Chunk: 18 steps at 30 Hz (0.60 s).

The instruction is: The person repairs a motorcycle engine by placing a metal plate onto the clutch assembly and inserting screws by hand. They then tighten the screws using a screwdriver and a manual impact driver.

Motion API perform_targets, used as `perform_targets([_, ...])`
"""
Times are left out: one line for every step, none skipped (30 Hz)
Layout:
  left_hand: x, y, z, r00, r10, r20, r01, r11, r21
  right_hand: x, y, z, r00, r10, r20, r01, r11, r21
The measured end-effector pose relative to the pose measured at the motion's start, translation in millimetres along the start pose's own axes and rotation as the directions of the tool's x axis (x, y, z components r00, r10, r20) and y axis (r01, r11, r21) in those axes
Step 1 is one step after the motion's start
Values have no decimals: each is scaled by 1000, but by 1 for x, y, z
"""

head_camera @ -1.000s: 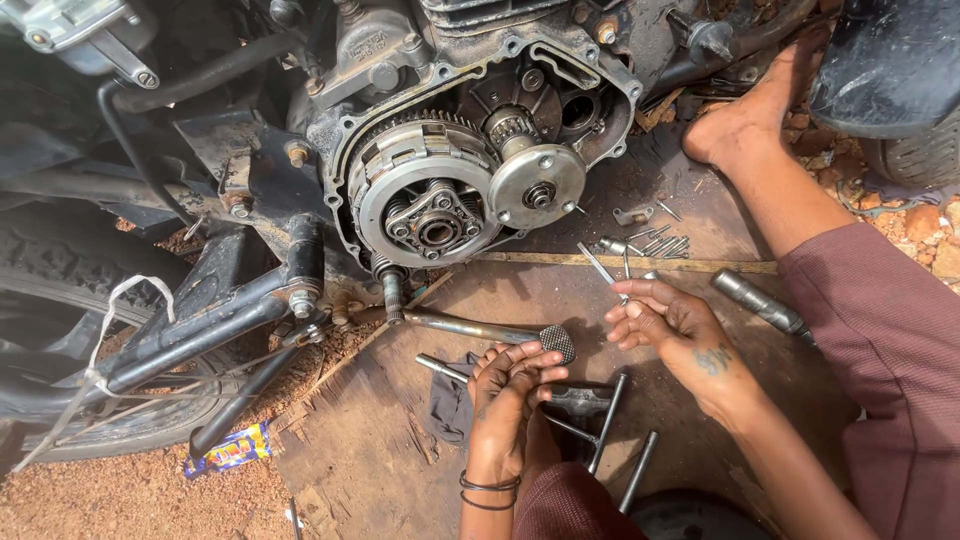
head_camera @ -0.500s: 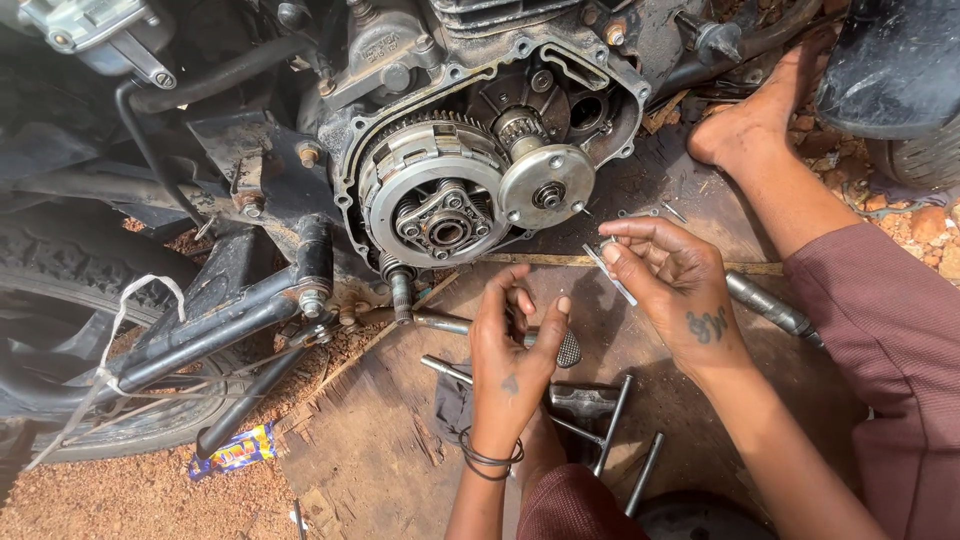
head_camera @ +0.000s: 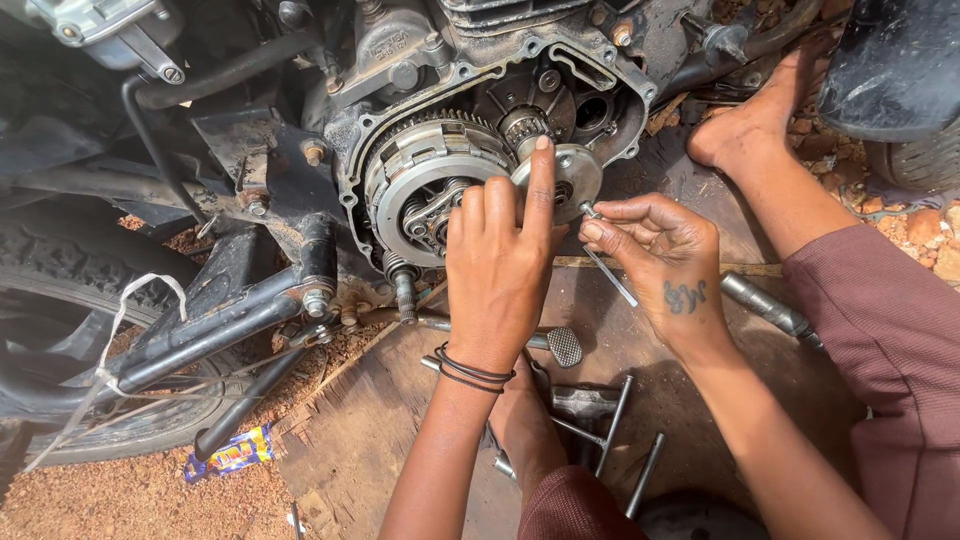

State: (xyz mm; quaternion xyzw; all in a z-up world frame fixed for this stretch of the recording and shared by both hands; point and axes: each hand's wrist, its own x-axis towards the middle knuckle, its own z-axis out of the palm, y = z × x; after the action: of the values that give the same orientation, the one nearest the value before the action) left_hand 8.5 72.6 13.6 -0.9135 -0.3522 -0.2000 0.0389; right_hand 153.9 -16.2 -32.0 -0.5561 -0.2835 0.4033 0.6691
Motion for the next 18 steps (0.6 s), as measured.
perform_targets([0,-1,1,1000,1,1,-1,1000,0,0,2,1,1000,0,-1,0,1000,1])
perform_targets([0,-3,2,999,22,-32,-24,999,-46,1,5,1,1000,-30,2,30,999,-40])
perform_targets([0,-5,3,997,41,-66,-47,995,-92,1,7,2,998,-61,6,61,995,-81])
perform_targets([0,-5,3,997,41,-65,-47,995,-91,2,8,4,998,-60,7,60,995,-80])
perform_targets([0,-6,3,996,55,-74,-62,994,-86,2,10,5,988,-156,1,154,977,-144])
perform_targets([0,-7,3,994,69,-82,-76,994,-82,3,11,7,968,-250,2,245,947,-208])
perform_targets([0,-7,3,994,68,-81,-75,994,-80,2,8,9,968,-249,2,244,948,-206])
perform_targets([0,-8,4,994,74,-82,-82,992,-94,1,6,10,958,-288,-5,277,925,-259])
perform_targets([0,-8,4,993,80,-82,-88,990,-107,0,3,12,945,-327,-10,308,899,-311])
perform_targets([0,-8,5,993,78,-83,-87,991,-106,-1,1,13,945,-327,-8,309,899,-311])
perform_targets([0,-8,6,993,81,-90,-90,991,-102,-2,-2,13,950,-312,-11,293,902,-317])
perform_targets([-1,-8,6,992,84,-96,-93,991,-99,-3,-4,14,955,-296,-14,276,905,-323])
perform_targets([-1,-8,6,992,82,-95,-92,991,-98,-3,-4,14,955,-295,-12,276,906,-322])
perform_targets([-1,-8,5,992,82,-98,-92,991,-102,-3,-5,14,952,-305,-6,284,895,-345])
perform_targets([0,-8,5,992,81,-101,-92,990,-105,-3,-5,14,949,-315,0,293,883,-368])
perform_targets([0,-7,5,991,82,-102,-93,990,-106,-1,-4,13,949,-315,-1,293,882,-369])
perform_targets([0,-7,5,992,79,-95,-89,990,-107,0,-3,12,962,-274,-6,259,915,-309])
perform_targets([0,-7,5,993,76,-88,-85,991,-106,1,-1,11,973,-231,-8,222,943,-248])
